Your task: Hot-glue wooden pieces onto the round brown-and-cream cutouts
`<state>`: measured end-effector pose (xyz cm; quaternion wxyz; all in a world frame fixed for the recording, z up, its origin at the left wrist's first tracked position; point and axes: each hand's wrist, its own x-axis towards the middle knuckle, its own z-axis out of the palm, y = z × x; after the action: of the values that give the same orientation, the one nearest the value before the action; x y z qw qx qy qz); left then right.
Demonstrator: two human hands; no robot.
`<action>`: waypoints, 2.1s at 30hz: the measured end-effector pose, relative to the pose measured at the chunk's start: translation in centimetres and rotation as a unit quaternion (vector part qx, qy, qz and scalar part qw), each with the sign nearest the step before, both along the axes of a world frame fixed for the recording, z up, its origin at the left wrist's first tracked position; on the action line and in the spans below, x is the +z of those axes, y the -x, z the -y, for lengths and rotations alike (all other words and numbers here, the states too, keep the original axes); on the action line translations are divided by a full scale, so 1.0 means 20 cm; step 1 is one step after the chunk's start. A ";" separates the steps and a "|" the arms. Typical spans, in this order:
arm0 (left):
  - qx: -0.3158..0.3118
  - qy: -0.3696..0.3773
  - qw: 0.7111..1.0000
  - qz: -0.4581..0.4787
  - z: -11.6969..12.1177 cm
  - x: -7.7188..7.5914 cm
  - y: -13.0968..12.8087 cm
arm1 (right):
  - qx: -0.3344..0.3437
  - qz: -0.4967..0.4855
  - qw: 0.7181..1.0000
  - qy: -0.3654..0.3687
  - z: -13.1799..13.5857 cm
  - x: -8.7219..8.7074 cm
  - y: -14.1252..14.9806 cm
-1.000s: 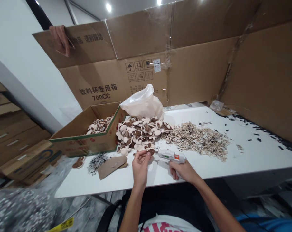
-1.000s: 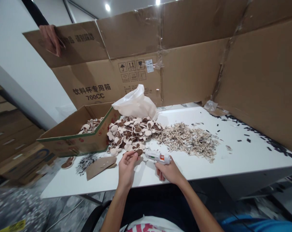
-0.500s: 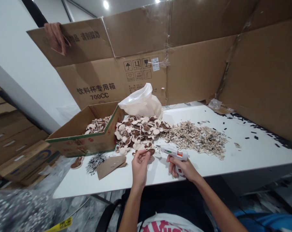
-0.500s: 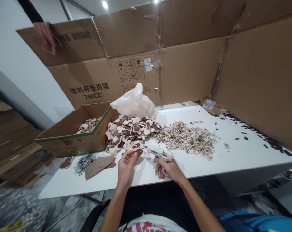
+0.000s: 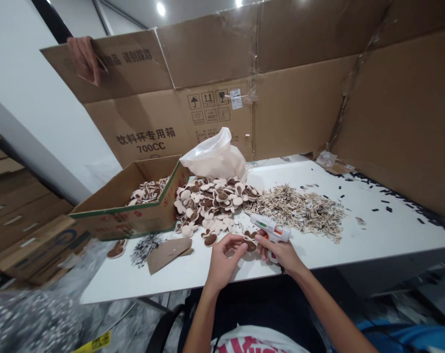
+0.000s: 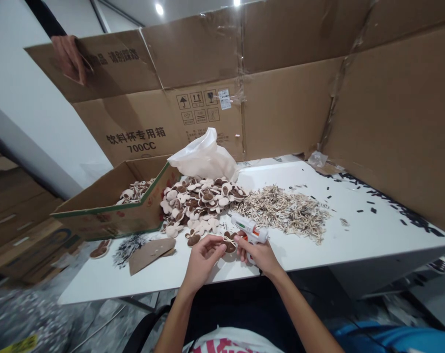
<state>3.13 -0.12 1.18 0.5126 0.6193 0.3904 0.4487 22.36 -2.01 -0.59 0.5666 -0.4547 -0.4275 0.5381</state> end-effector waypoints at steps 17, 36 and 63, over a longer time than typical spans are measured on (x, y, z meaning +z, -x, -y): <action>0.061 -0.295 0.893 -0.335 0.03 -0.01 -0.06 | -0.177 -0.065 0.982 0.020 -0.03 0.00 -0.02; -0.008 -0.190 0.950 -0.246 0.03 -0.01 -0.04 | -0.168 -0.069 0.983 0.015 -0.04 -0.01 -0.02; -0.043 -0.259 0.911 -0.318 0.05 0.05 -0.04 | -0.177 -0.114 0.977 0.027 -0.04 -0.01 -0.01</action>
<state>3.83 -1.11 2.21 0.2017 0.8562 0.3761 0.2911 22.65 -1.21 -0.87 0.6857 -0.4740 -0.2583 0.4884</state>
